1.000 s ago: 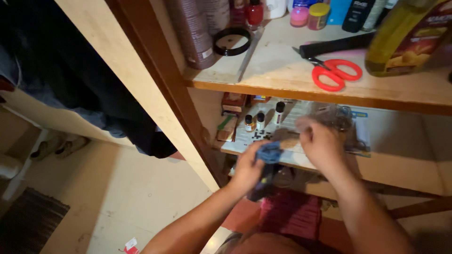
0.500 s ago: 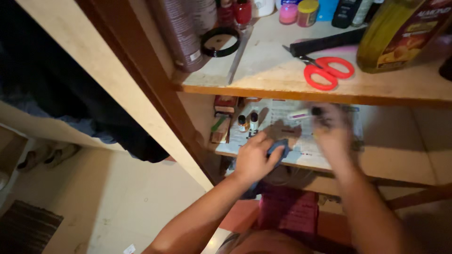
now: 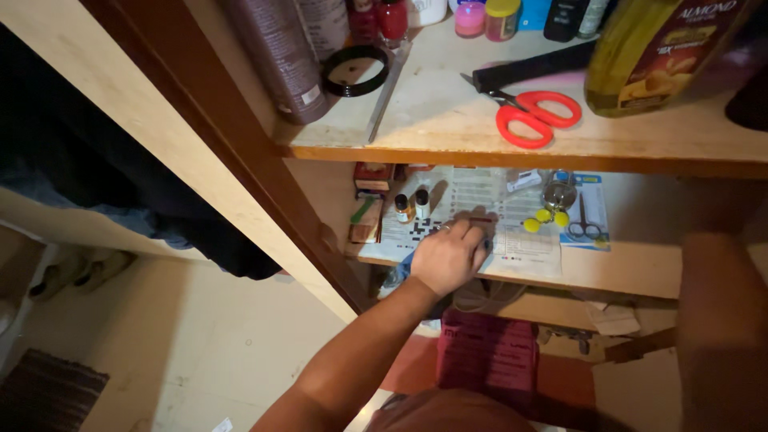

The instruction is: The person wipes a wooden shelf with a blue cloth, then picks up and wipes several small bottles and containers one by one before placing them back. The person also wipes a hairbrush and returns it to the shelf.

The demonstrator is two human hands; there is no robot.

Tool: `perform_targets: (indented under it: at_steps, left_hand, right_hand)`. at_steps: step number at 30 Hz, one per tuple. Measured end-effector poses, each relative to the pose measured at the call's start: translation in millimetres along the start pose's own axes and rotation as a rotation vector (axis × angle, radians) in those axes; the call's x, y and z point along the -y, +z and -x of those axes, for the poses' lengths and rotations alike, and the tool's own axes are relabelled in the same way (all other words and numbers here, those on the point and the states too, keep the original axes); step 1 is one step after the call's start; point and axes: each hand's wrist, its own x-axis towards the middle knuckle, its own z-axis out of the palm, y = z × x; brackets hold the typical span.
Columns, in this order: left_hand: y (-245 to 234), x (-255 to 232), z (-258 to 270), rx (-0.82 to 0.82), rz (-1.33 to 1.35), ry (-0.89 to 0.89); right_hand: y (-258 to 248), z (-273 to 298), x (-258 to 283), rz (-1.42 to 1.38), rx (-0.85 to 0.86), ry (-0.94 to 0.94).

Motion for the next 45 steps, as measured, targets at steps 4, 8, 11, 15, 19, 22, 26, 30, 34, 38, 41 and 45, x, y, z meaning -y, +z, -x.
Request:
perform_targets:
  at_steps: [4, 8, 11, 15, 19, 22, 26, 30, 34, 38, 41, 45]
  left_hand:
    - [-2, 0, 2, -0.023, 0.001, 0.018]
    - [-4, -1, 2, -0.052, 0.033, 0.025]
    - [-5, -3, 2, 0.005, -0.004, -0.02]
    - [-2, -3, -2, 0.038, -0.02, -0.045]
    - [12, 3, 6, 0.016, -0.017, -0.051]
    - [33, 15, 11, 0.323, -0.054, -0.187]
    - [58, 34, 19, -0.034, 0.045, 0.009]
    - [57, 32, 20, 0.235, 0.04, -0.182]
    - [32, 16, 12, 0.263, -0.026, -0.166]
    - [8, 2, 0, 0.117, 0.02, -0.109]
    - [2, -3, -6, 0.125, -0.039, -0.102]
    - [4, -3, -7, 0.174, -0.031, -0.128]
  right_hand:
    - [-3, 4, 11, 0.034, 0.022, -0.02]
    - [-10, 9, 29, 0.056, 0.025, -0.065]
    - [-14, 22, 52, 0.063, 0.028, -0.119]
    - [-22, 49, 105, 0.029, 0.004, -0.273]
    - [-16, 102, 186, -0.142, 0.072, -0.594]
    - [3, 144, 250, -0.487, -0.045, -1.04]
    - [26, 167, 300, -0.457, 0.199, -1.126]
    - [37, 160, 303, -0.482, 0.281, -0.982]
    - [35, 140, 243, -0.67, 0.136, -0.648]
    - [11, 80, 130, -0.223, -0.318, -0.436]
    - [-3, 45, 51, -0.057, -0.245, -0.181]
    - [-3, 21, 3, 0.028, -0.117, -0.043]
